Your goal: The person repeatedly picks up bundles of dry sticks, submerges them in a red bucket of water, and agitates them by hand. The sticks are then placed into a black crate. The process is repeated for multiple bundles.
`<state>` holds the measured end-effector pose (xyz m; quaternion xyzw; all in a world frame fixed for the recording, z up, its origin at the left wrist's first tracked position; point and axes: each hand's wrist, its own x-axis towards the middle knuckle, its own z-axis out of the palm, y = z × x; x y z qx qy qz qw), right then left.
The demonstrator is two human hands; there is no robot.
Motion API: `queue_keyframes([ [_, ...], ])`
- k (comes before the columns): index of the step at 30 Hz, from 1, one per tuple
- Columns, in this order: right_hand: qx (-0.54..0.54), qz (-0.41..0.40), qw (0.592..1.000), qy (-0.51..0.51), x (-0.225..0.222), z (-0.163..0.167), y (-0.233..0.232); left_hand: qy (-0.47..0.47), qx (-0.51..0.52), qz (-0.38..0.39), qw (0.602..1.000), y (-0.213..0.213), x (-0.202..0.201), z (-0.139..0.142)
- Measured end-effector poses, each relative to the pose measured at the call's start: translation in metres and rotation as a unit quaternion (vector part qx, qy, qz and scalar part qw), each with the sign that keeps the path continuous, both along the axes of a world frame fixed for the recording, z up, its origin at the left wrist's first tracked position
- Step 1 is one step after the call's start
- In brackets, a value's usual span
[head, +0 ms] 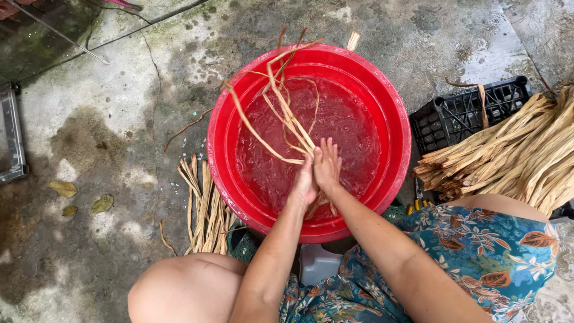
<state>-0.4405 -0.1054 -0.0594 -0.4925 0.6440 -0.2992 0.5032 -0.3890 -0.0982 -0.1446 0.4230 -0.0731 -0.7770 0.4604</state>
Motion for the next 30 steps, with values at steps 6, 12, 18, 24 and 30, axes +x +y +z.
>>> queue_keyframes([
  [6, 0.08, 0.055, 0.993, -0.06, 0.013, 0.006, 0.015, -0.083, 0.0, 0.076, 0.994, -0.017, 0.041, 0.018],
  [12, -0.124, 0.1, 0.95, 0.268, -0.017, -0.022, 0.0, -0.23, -0.077, -0.056, 0.968, -0.004, 0.009, 0.006],
  [18, 0.139, 0.01, 0.979, -0.147, -0.056, -0.028, -0.031, -0.43, -0.029, -0.156, 0.889, -0.005, -0.003, 0.002],
  [24, 0.101, 0.016, 0.989, -0.108, -0.061, -0.03, -0.034, -0.606, -0.105, -0.427, 0.663, 0.023, -0.016, -0.001],
  [30, 0.236, -0.055, 0.967, -0.074, -0.074, -0.049, -0.034, -0.398, -0.231, -0.488, 0.742, 0.031, -0.03, -0.014],
])
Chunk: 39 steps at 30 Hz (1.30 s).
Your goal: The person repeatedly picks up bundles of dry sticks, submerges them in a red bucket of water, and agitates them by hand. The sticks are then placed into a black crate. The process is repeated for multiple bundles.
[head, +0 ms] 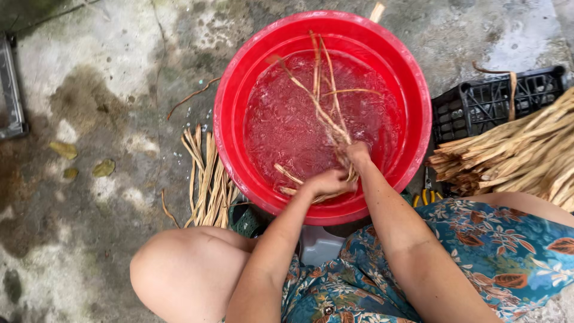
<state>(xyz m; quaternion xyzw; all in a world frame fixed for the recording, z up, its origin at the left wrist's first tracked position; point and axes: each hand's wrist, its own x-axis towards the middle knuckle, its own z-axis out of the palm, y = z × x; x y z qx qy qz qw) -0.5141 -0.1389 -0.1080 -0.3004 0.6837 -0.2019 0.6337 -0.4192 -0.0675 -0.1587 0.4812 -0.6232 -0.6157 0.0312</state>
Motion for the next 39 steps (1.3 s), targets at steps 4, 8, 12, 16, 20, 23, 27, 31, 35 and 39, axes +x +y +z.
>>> queue_keyframes([
  [4, 0.03, -0.024, 0.999, 0.014, 0.03, 0.006, 0.02, 0.217, 0.209, 0.394, 0.868, -0.029, 0.036, 0.007],
  [8, -0.224, 0.123, 0.966, 0.03, 0.069, 0.024, 0.037, 0.356, 0.201, 0.53, 0.743, -0.045, 0.055, 0.019],
  [12, -0.418, 0.211, 0.848, 0.249, 0.07, 0.029, 0.027, 0.425, 0.183, 0.559, 0.688, -0.043, 0.037, 0.035],
  [16, -0.332, 0.151, 0.901, 0.237, 0.056, 0.021, 0.012, 0.42, 0.203, 0.496, 0.732, -0.045, 0.024, 0.046],
  [20, -0.333, 0.169, 0.921, 0.111, 0.068, 0.022, 0.02, 0.453, 0.174, 0.525, 0.699, -0.053, 0.047, 0.043],
  [23, -0.341, 0.219, 0.909, 0.093, 0.076, 0.031, 0.024, 0.544, 0.182, 0.541, 0.615, -0.052, 0.055, 0.035],
  [27, -0.118, 0.021, 0.989, -0.089, 0.068, 0.038, 0.018, 0.498, 0.13, 0.506, 0.692, -0.042, 0.032, 0.033],
  [31, -0.265, 0.139, 0.941, 0.157, 0.054, 0.029, 0.012, 0.478, 0.246, 0.49, 0.686, -0.037, 0.022, 0.054],
  [35, -0.301, 0.223, 0.921, 0.104, 0.064, 0.019, 0.027, 0.485, 0.203, 0.528, 0.667, -0.04, 0.046, 0.076],
  [39, -0.254, 0.256, 0.923, 0.133, 0.073, 0.021, 0.032, 0.433, 0.176, 0.543, 0.698, -0.04, 0.044, 0.072],
])
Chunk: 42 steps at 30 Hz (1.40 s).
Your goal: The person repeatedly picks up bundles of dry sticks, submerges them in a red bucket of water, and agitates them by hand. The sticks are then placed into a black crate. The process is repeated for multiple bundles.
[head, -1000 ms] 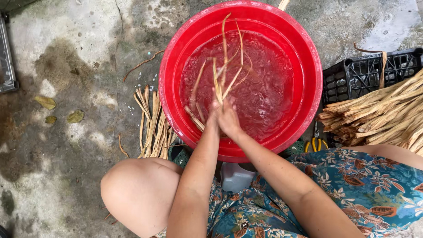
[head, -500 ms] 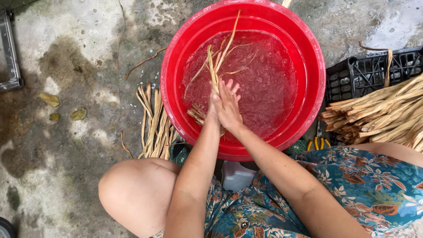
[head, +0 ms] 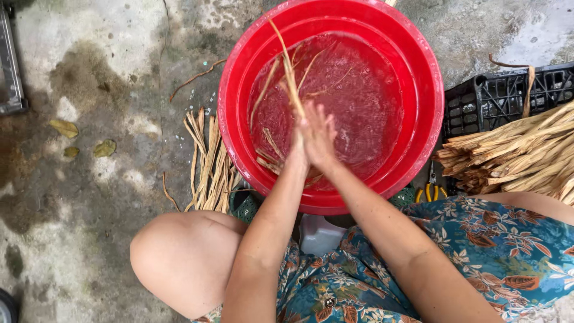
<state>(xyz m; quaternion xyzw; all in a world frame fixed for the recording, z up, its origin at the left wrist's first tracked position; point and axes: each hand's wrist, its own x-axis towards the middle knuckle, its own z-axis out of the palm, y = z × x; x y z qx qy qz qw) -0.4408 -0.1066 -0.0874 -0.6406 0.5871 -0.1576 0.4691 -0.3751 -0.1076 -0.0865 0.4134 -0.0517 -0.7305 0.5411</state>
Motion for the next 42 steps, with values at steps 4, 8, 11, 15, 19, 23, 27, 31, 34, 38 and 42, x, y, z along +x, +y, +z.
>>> queue_keyframes([
  [4, -0.003, -0.098, 0.994, 0.042, -0.028, 0.011, -0.028, -0.182, 0.048, -0.126, 0.974, 0.005, -0.029, -0.024],
  [8, 0.262, -0.157, 0.929, -0.211, -0.066, 0.012, -0.058, -0.355, -0.023, -0.219, 0.908, 0.009, -0.041, -0.046],
  [11, 0.289, -0.115, 0.904, -0.292, -0.076, 0.003, -0.06, -0.4, -0.061, -0.151, 0.902, 0.017, -0.05, -0.059],
  [15, 0.301, -0.168, 0.919, -0.193, -0.08, -0.016, -0.053, -0.504, -0.122, -0.292, 0.804, 0.04, -0.074, -0.066],
  [19, 0.316, -0.323, 0.844, -0.288, -0.101, -0.031, -0.064, -0.481, -0.193, -0.311, 0.797, 0.063, -0.092, -0.038],
  [23, 0.281, -0.424, 0.786, -0.352, -0.127, -0.032, -0.088, -0.396, -0.138, -0.341, 0.841, 0.067, -0.087, 0.032],
  [27, 0.168, -0.421, 0.784, -0.425, -0.143, -0.012, -0.111, -0.275, -0.158, -0.255, 0.914, 0.059, -0.059, 0.11],
  [31, 0.054, -0.258, 0.793, -0.549, -0.147, 0.032, -0.12, -0.228, -0.195, -0.159, 0.941, 0.036, -0.006, 0.172],
  [34, 0.018, -0.188, 0.847, -0.497, -0.144, 0.056, -0.114, -0.231, -0.308, -0.11, 0.916, -0.015, 0.038, 0.188],
  [38, 0.083, -0.182, 0.904, -0.379, -0.13, 0.051, -0.089, -0.354, -0.207, -0.143, 0.901, -0.074, 0.099, 0.138],
  [42, 0.235, -0.178, 0.927, -0.233, -0.103, 0.015, -0.051, -0.446, -0.069, -0.276, 0.848, -0.037, 0.123, 0.036],
])
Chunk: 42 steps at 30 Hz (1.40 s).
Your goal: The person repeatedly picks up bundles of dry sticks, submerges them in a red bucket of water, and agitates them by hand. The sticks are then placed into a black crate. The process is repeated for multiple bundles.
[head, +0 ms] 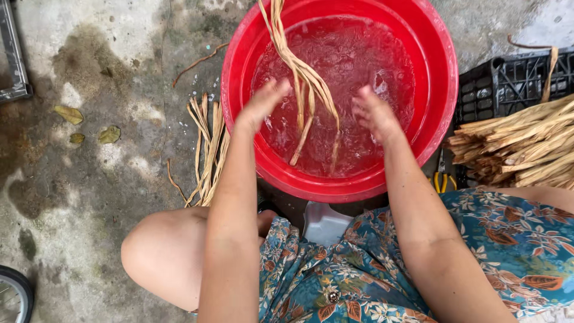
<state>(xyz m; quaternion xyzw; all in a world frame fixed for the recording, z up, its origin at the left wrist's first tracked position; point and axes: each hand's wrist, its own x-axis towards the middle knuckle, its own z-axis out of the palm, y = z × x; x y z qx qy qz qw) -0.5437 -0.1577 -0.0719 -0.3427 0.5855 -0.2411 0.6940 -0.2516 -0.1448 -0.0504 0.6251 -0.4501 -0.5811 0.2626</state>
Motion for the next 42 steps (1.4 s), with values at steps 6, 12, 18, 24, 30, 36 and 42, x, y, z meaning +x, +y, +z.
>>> queue_keyframes([
  [6, 0.003, 0.104, 0.995, 0.0, 0.038, -0.038, 0.033, -0.043, 0.099, 0.011, 0.994, 0.056, -0.044, -0.097],
  [12, -0.015, 0.18, 0.984, -0.007, 0.047, -0.049, 0.039, 0.048, 0.163, 0.028, 0.985, 0.062, -0.06, -0.115],
  [18, 0.044, 0.236, 0.971, 0.0, 0.036, -0.045, 0.041, -0.04, 0.234, -0.055, 0.97, 0.069, -0.065, -0.111],
  [24, 0.115, 0.176, 0.975, -0.069, 0.022, -0.03, 0.035, 0.03, 0.094, 0.185, 0.978, 0.056, -0.074, -0.097],
  [30, 0.097, 0.195, 0.976, -0.031, 0.016, -0.035, 0.035, 0.015, 0.017, 0.213, 0.977, 0.049, -0.088, -0.094],
  [36, 0.089, 0.151, 0.984, -0.04, 0.008, -0.039, 0.031, 0.169, 0.102, 0.188, 0.962, 0.049, -0.099, -0.101],
  [42, 0.083, 0.135, 0.987, -0.026, 0.005, -0.034, 0.028, 0.219, 0.212, 0.133, 0.943, 0.058, -0.094, -0.09],
])
